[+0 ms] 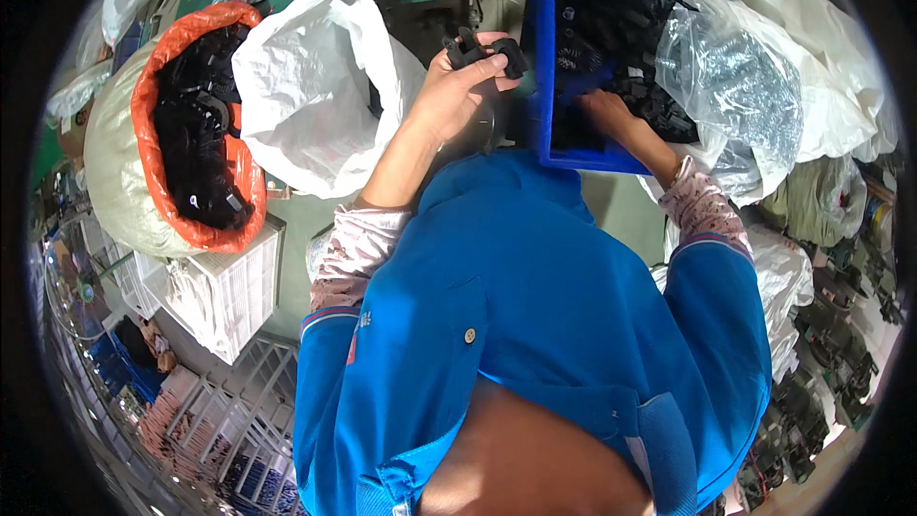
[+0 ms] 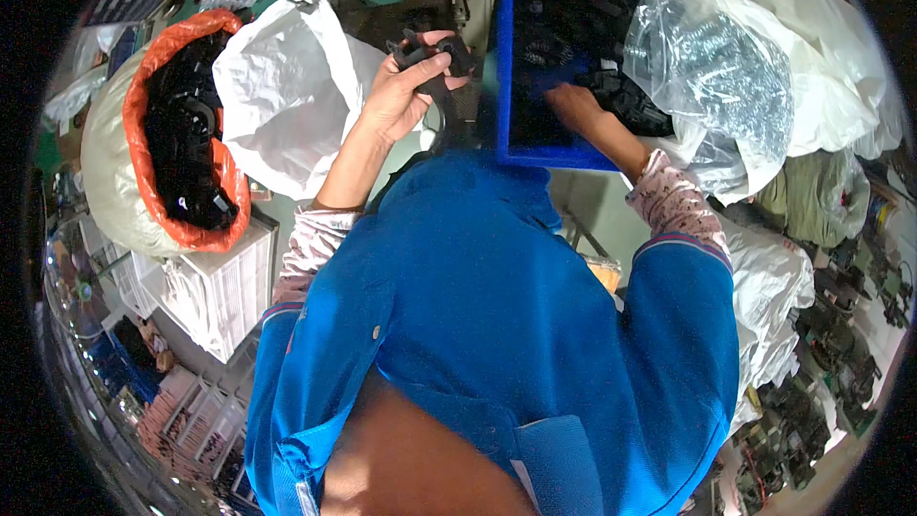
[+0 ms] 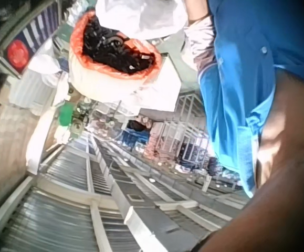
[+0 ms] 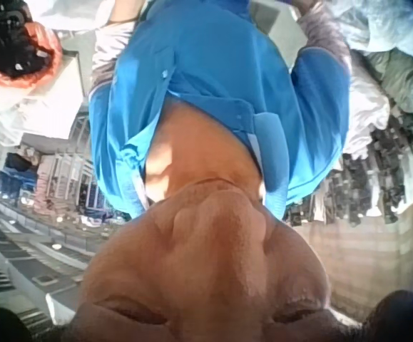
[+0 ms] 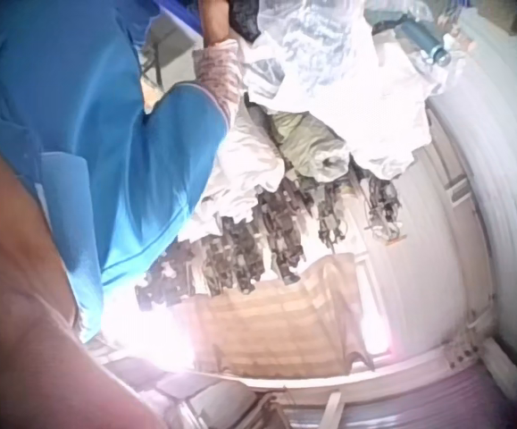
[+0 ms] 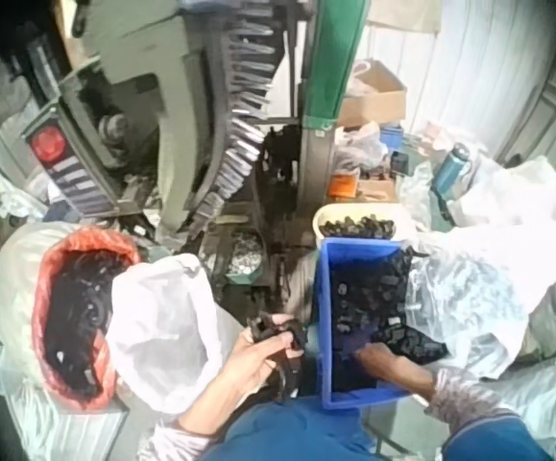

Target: The person repeatedly picks small black plastic components from a blue bin and a white sack, joins them together by hand, and places the assembled units into the sack. The process is continuous and repetitive throughout the clip.

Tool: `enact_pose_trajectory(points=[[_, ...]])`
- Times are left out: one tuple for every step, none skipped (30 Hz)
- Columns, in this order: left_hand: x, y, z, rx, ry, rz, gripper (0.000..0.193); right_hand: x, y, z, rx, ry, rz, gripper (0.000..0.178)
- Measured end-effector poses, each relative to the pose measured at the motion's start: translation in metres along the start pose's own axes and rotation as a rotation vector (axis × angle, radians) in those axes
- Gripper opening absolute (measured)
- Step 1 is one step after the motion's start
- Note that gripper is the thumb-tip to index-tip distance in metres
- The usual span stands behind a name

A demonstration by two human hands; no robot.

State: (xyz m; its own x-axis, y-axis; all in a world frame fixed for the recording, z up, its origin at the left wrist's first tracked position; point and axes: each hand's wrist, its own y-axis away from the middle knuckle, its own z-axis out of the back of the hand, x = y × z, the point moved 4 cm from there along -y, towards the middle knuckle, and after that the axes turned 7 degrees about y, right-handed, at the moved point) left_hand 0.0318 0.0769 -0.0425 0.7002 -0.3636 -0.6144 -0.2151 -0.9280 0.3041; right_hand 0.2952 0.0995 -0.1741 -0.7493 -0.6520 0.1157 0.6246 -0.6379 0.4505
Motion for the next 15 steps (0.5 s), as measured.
enact_pose_trajectory(points=[[-0.002, 0.002, 0.002, -0.002, 0.031, 0.008, 0.027, -0.004, 0.0, -0.003, -0.013, 0.019, -0.011, 0.02], [-0.004, 0.005, 0.005, -0.009, 0.065, 0.011, 0.026, -0.004, 0.001, 0.0, -0.024, 0.041, -0.015, 0.02], [-0.005, 0.008, 0.009, -0.016, 0.099, 0.014, 0.026, -0.005, 0.002, 0.002, -0.036, 0.062, -0.018, 0.02], [-0.006, 0.01, 0.012, -0.037, 0.149, 0.012, 0.027, -0.009, 0.008, 0.011, -0.179, 0.041, -0.039, 0.02], [-0.007, 0.012, 0.017, -0.057, 0.201, 0.009, 0.029, -0.009, 0.019, 0.034, -0.322, 0.018, -0.058, 0.02], [-0.007, 0.014, 0.02, -0.077, 0.252, 0.009, 0.03, -0.006, 0.031, 0.058, -0.462, -0.01, -0.077, 0.02], [-0.011, 0.017, 0.017, -0.101, 0.295, 0.015, 0.031, -0.003, 0.036, 0.078, -0.476, -0.347, -0.142, 0.022], [-0.013, 0.019, 0.016, -0.091, 0.283, 0.005, 0.031, 0.002, 0.039, 0.1, -0.477, -0.681, -0.206, 0.026], [-0.015, 0.021, 0.015, -0.077, 0.271, -0.003, 0.031, 0.01, 0.043, 0.119, -0.474, -0.868, -0.21, 0.027], [-0.016, 0.024, 0.014, -0.07, 0.254, -0.011, 0.031, 0.027, 0.044, 0.144, -0.496, -1.034, -0.141, 0.026], [-0.016, 0.026, 0.017, -0.074, 0.217, -0.033, 0.032, 0.048, 0.043, 0.17, -0.518, -1.198, -0.069, 0.026], [-0.017, 0.028, 0.017, -0.075, 0.143, -0.091, 0.033, 0.064, 0.039, 0.188, -0.536, -1.362, 0.002, 0.025], [-0.016, 0.029, 0.017, -0.076, 0.066, -0.148, 0.034, 0.075, 0.031, 0.197, -0.543, -1.384, 0.04, 0.024], [-0.017, 0.032, 0.017, -0.081, -0.009, -0.202, 0.035, 0.084, 0.023, 0.204, -0.546, -1.407, 0.078, 0.024], [-0.02, 0.035, 0.018, -0.112, -0.111, -0.24, 0.034, 0.091, 0.016, 0.209, -0.549, -1.431, 0.115, 0.024]])
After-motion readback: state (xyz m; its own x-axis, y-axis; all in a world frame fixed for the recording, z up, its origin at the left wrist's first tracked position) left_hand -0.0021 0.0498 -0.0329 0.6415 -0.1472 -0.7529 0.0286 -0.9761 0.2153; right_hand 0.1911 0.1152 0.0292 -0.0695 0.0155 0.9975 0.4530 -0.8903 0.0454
